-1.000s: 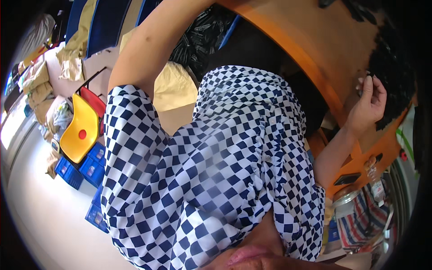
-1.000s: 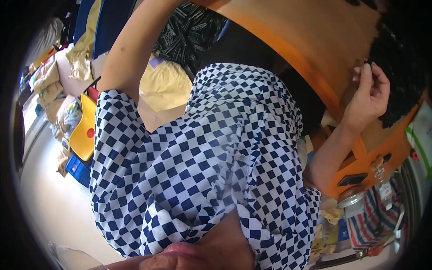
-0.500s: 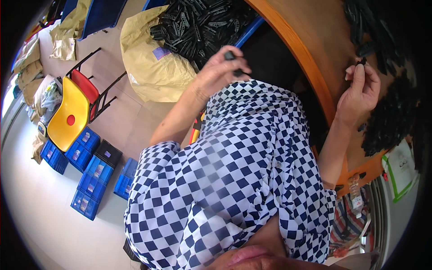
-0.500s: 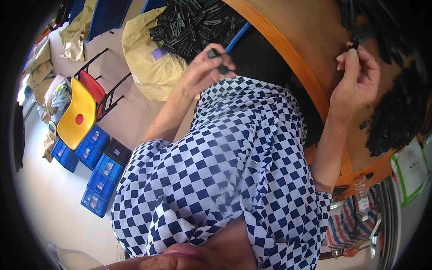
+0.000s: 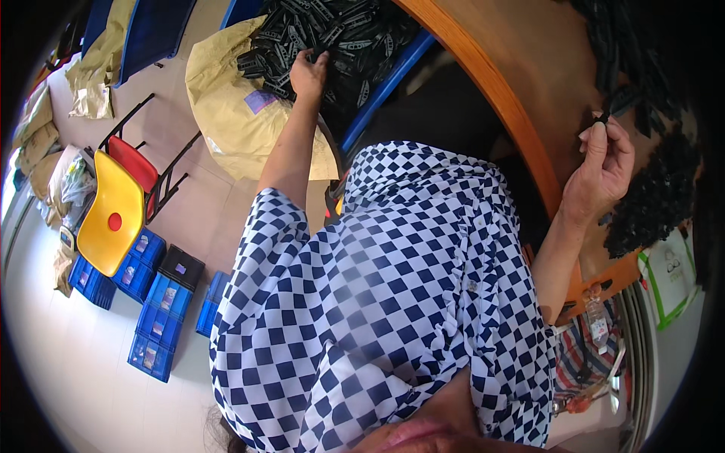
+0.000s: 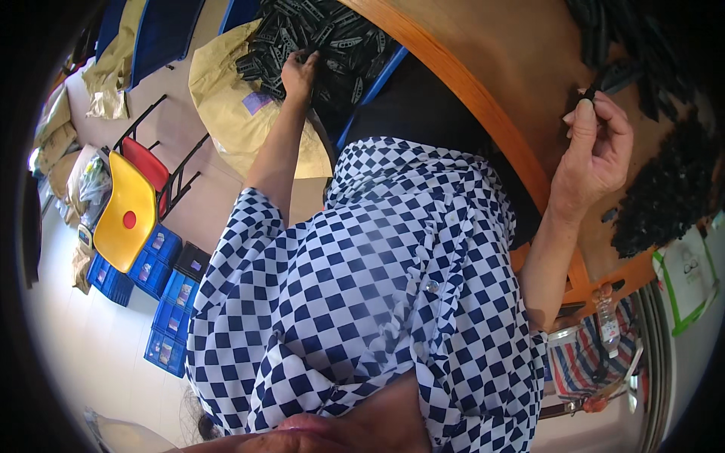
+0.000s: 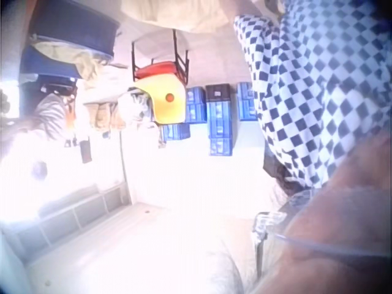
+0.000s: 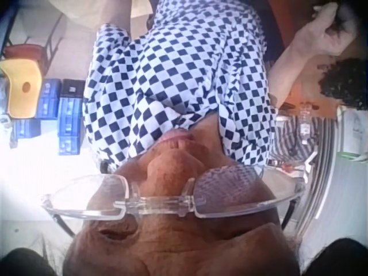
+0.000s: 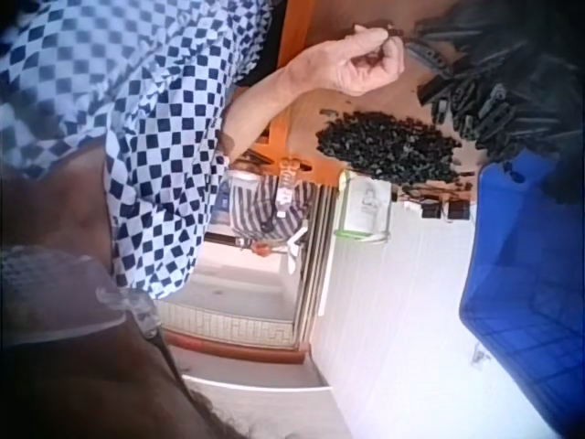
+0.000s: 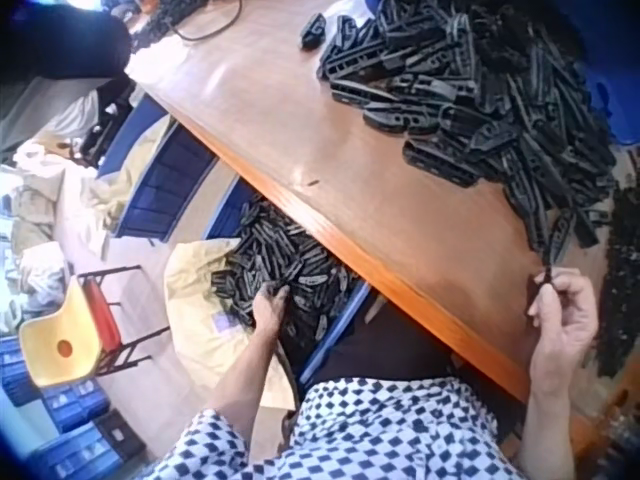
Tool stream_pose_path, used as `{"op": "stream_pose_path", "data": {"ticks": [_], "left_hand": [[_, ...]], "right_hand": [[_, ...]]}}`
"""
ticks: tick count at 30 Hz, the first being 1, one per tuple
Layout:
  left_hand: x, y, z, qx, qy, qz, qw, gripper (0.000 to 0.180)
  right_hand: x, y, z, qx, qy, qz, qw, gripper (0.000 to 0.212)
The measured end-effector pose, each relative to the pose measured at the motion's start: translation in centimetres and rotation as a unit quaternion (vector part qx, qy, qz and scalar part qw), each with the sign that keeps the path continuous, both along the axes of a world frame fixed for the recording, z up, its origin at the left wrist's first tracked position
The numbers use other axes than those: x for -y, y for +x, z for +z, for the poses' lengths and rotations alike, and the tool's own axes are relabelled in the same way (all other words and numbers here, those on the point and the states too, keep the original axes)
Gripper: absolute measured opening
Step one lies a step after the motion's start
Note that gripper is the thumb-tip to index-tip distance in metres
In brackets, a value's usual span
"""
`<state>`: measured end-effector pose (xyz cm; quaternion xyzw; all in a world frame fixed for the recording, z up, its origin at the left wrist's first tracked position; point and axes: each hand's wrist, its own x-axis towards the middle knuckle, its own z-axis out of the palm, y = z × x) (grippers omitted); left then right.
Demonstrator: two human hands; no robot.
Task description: The person assembles plastic clips by picking up plastic components and small connector pieces from the desk and snapping them together by hand.
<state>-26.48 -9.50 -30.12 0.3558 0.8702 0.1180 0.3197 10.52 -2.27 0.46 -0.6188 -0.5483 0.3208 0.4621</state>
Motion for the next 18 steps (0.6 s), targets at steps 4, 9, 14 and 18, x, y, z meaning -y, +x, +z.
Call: {"op": "stream_pose_path", "data": {"ticks": [4, 9, 14, 18], "left_hand": [[3.3, -2.1, -0.3, 0.418, 0.059, 0.292, 0.858, 0.044], [6.0, -1.3, 3.4, 0.706, 0.102, 0.304, 0.631, 0.041], [6.8, 0.1, 3.8, 0.757, 0.138, 0.28, 0.574, 0.05], [7.0, 0.8, 3.6, 0.762, 0.128, 0.296, 0.562, 0.05]], "right_hand": [[-0.1, -0.1, -0.1, -0.002, 0.003, 0.0, 1.0, 0.011], [0.1, 0.2, -0.2, 0.007, 0.006, -0.002, 1.0, 0.012], [-0.2, -0.4, -0.1, 0.01, -0.003, -0.008, 1.0, 0.012], [-0.4, -0.5, -0.3, 0.016, 0.004, -0.004, 1.0, 0.011]]}}
